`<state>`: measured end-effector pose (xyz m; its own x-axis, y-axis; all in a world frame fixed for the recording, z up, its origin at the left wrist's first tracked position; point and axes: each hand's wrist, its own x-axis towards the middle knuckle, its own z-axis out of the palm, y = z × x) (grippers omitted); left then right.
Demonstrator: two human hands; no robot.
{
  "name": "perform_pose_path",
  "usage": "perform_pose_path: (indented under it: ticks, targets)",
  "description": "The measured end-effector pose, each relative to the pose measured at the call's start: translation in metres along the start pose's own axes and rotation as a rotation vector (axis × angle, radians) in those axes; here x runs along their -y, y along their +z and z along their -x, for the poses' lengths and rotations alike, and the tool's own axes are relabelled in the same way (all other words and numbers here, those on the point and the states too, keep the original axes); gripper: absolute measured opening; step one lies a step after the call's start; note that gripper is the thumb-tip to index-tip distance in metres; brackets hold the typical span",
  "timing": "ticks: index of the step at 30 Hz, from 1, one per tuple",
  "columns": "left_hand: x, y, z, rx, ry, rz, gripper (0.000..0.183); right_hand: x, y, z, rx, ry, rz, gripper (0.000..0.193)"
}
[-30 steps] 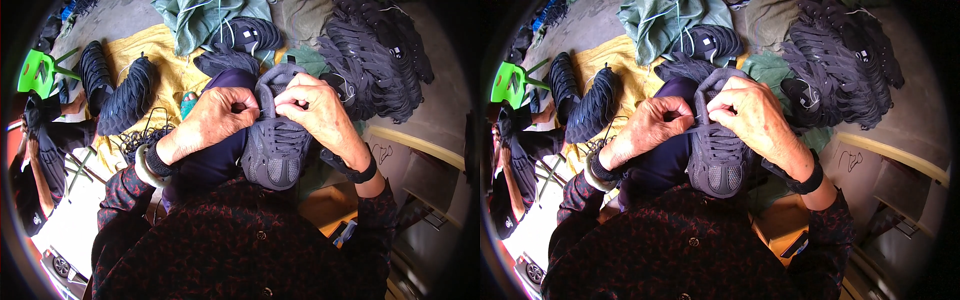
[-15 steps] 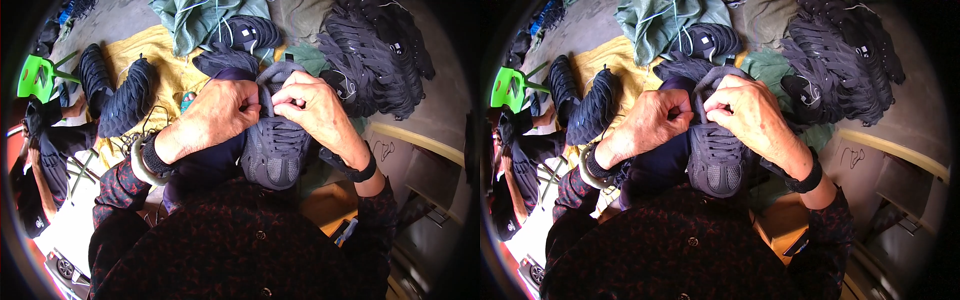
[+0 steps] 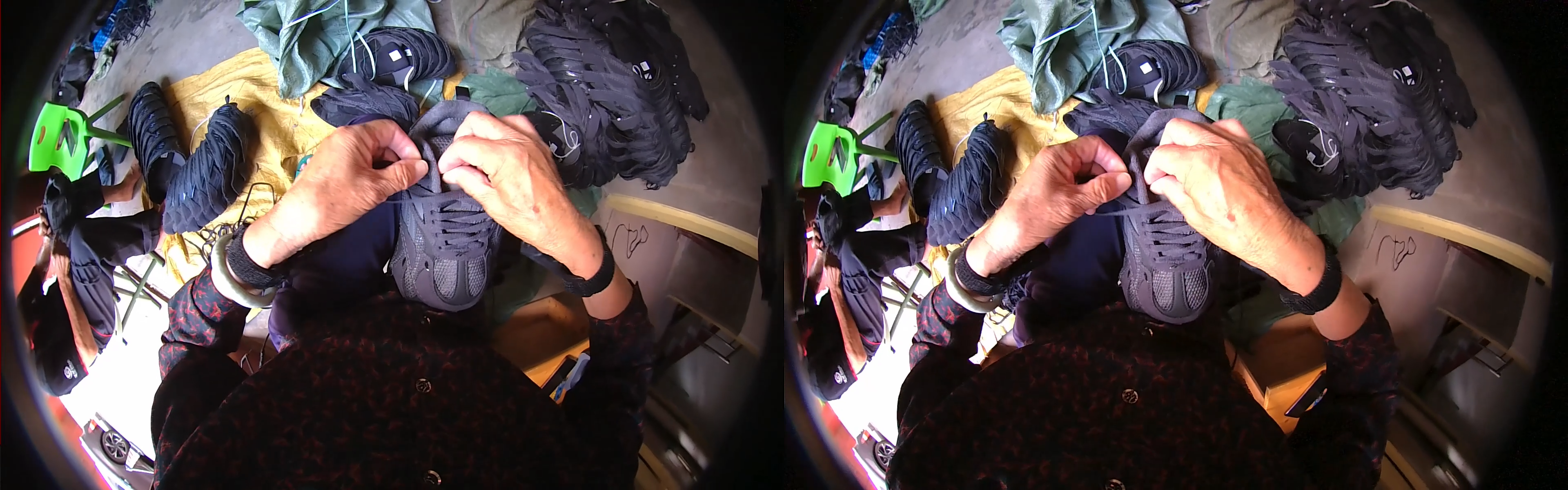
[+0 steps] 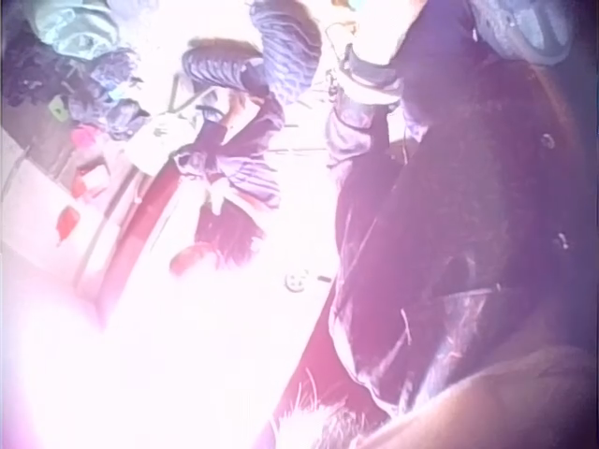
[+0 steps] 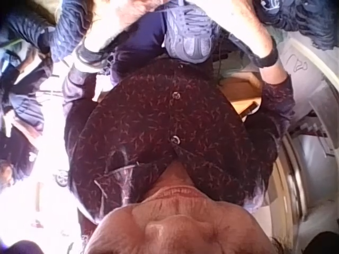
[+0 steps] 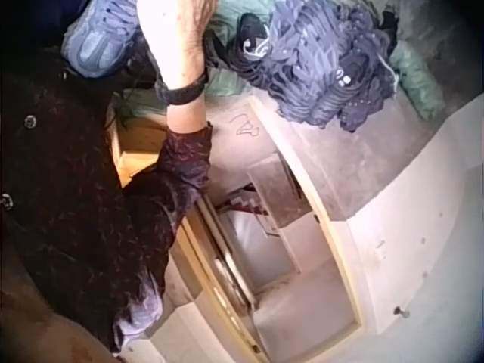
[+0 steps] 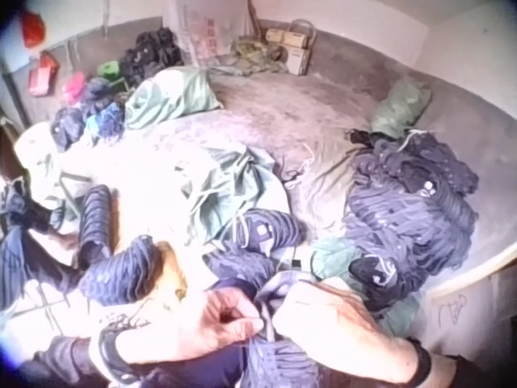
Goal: Lacing and organizing black athletic shoe uppers in a manufacturing workshop.
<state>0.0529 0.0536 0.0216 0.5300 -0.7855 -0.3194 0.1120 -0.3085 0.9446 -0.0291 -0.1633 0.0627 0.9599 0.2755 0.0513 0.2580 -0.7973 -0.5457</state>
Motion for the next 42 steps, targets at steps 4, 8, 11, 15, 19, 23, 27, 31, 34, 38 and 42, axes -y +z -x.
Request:
perform_pose_path:
  ticks: [4, 8, 11, 15, 19, 23, 27, 31, 34, 38, 42]
  targets:
    - [0.002, -0.006, 0.002, 0.029, -0.025, 0.446, 0.02, -0.005, -0.029, 0.005, -0.099, -0.146, 0.324, 0.007]
    - [0.002, -0.007, 0.002, 0.118, -0.112, 0.799, 0.018, -0.021, -0.053, 0.009, -0.133, -0.067, 0.345, 0.009]
    - [0.002, -0.003, 0.001, 0.12, -0.169, 0.93, 0.019, -0.032, -0.054, 0.013, -0.139, 0.037, 0.282, 0.008]
    - [0.005, 0.003, -0.002, 0.128, -0.176, 1.082, 0.019, -0.042, -0.044, 0.016, -0.104, 0.13, 0.013, 0.003]
    - [0.013, -0.007, -0.009, 0.064, -0.288, 1.089, 0.022, -0.046, -0.032, 0.021, -0.051, 0.296, -0.296, 0.005]
    - [0.024, -0.02, -0.011, 0.107, -0.43, 1.197, 0.02, -0.048, -0.033, 0.025, -0.023, 0.284, -0.269, 0.009]
    - [0.029, -0.026, -0.018, 0.264, -0.485, 1.443, 0.016, -0.049, -0.034, 0.024, -0.018, 0.206, -0.237, 0.008]
    - [0.027, -0.027, -0.018, 0.113, -0.475, 1.45, 0.016, -0.051, -0.035, 0.025, -0.02, 0.227, -0.27, 0.008]
    - [0.024, -0.024, -0.01, 0.003, -0.37, 1.298, 0.019, -0.051, -0.036, 0.027, -0.018, 0.26, -0.3, 0.009]
    - [0.021, -0.019, -0.003, 0.005, -0.233, 1.13, 0.025, -0.052, -0.037, 0.026, -0.041, 0.332, -0.391, 0.01]
    - [0.017, -0.016, -0.002, 0.033, -0.196, 1.027, 0.032, -0.057, -0.041, 0.025, -0.024, 0.475, -0.566, 0.012]
